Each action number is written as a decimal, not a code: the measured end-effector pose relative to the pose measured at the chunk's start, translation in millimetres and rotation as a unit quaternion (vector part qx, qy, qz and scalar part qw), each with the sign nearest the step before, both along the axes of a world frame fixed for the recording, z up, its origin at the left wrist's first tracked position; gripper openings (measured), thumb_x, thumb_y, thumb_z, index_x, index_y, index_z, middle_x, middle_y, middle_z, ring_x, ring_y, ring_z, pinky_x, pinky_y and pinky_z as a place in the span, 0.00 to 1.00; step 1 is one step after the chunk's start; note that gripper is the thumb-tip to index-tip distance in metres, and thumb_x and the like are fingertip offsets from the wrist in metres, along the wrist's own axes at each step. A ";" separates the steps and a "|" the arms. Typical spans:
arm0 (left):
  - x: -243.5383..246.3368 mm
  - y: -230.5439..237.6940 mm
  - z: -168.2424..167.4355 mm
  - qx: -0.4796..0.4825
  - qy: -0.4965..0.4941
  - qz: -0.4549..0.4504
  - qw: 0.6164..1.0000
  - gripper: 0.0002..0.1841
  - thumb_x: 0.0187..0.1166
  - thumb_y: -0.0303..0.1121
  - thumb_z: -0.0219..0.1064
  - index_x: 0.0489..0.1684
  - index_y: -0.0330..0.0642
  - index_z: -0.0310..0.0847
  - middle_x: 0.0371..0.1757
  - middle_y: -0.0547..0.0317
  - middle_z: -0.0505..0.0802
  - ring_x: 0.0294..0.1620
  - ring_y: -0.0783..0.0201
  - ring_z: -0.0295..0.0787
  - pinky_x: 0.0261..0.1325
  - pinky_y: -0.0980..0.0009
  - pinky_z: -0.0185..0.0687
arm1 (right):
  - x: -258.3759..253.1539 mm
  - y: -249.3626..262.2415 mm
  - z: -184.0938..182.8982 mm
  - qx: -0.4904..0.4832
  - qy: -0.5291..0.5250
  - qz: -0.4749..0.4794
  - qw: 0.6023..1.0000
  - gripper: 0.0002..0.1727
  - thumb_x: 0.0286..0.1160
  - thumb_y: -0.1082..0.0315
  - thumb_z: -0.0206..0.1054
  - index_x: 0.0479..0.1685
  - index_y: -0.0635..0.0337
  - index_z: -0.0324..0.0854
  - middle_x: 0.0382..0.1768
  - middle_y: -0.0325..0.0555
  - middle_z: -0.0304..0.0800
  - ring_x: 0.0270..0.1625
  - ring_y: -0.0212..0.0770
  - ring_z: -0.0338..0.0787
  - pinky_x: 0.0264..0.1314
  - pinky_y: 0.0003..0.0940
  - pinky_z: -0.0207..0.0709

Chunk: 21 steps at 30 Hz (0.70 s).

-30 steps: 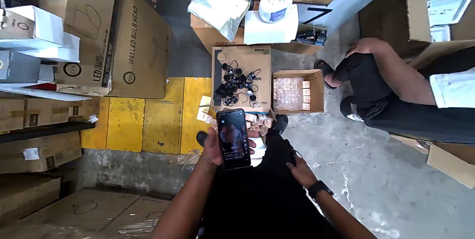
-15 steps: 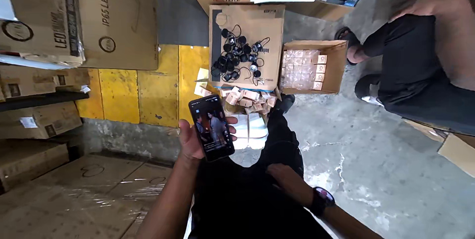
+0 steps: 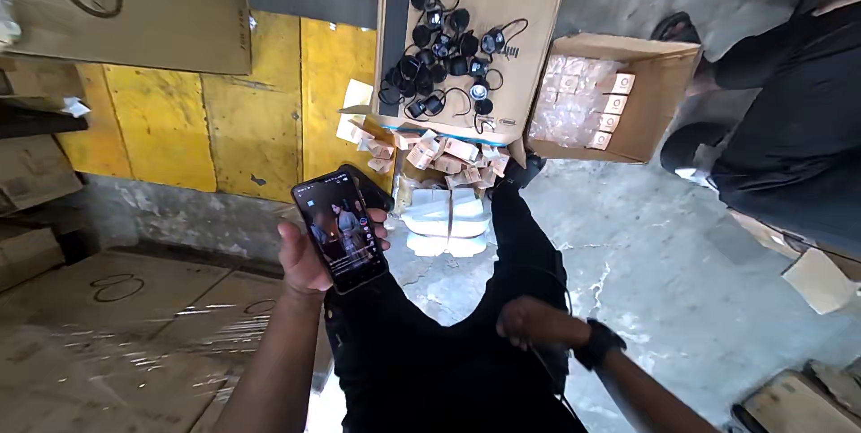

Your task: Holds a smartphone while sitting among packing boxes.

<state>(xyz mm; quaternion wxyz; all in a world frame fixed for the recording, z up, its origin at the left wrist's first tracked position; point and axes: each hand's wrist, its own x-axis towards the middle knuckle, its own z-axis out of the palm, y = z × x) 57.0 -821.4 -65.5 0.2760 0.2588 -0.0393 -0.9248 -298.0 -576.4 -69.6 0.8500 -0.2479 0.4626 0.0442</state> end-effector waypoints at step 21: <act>11.4 -68.6 -215.2 -0.181 -0.073 0.026 0.980 0.61 0.45 0.79 0.75 0.83 0.49 0.65 0.57 0.42 0.90 0.53 0.43 0.91 0.57 0.47 0.90 | 118.3 -97.6 -337.8 -0.135 0.251 0.435 0.854 0.48 0.65 0.64 0.79 0.88 0.66 0.58 0.82 0.82 0.57 0.72 0.82 0.73 0.65 0.71 0.75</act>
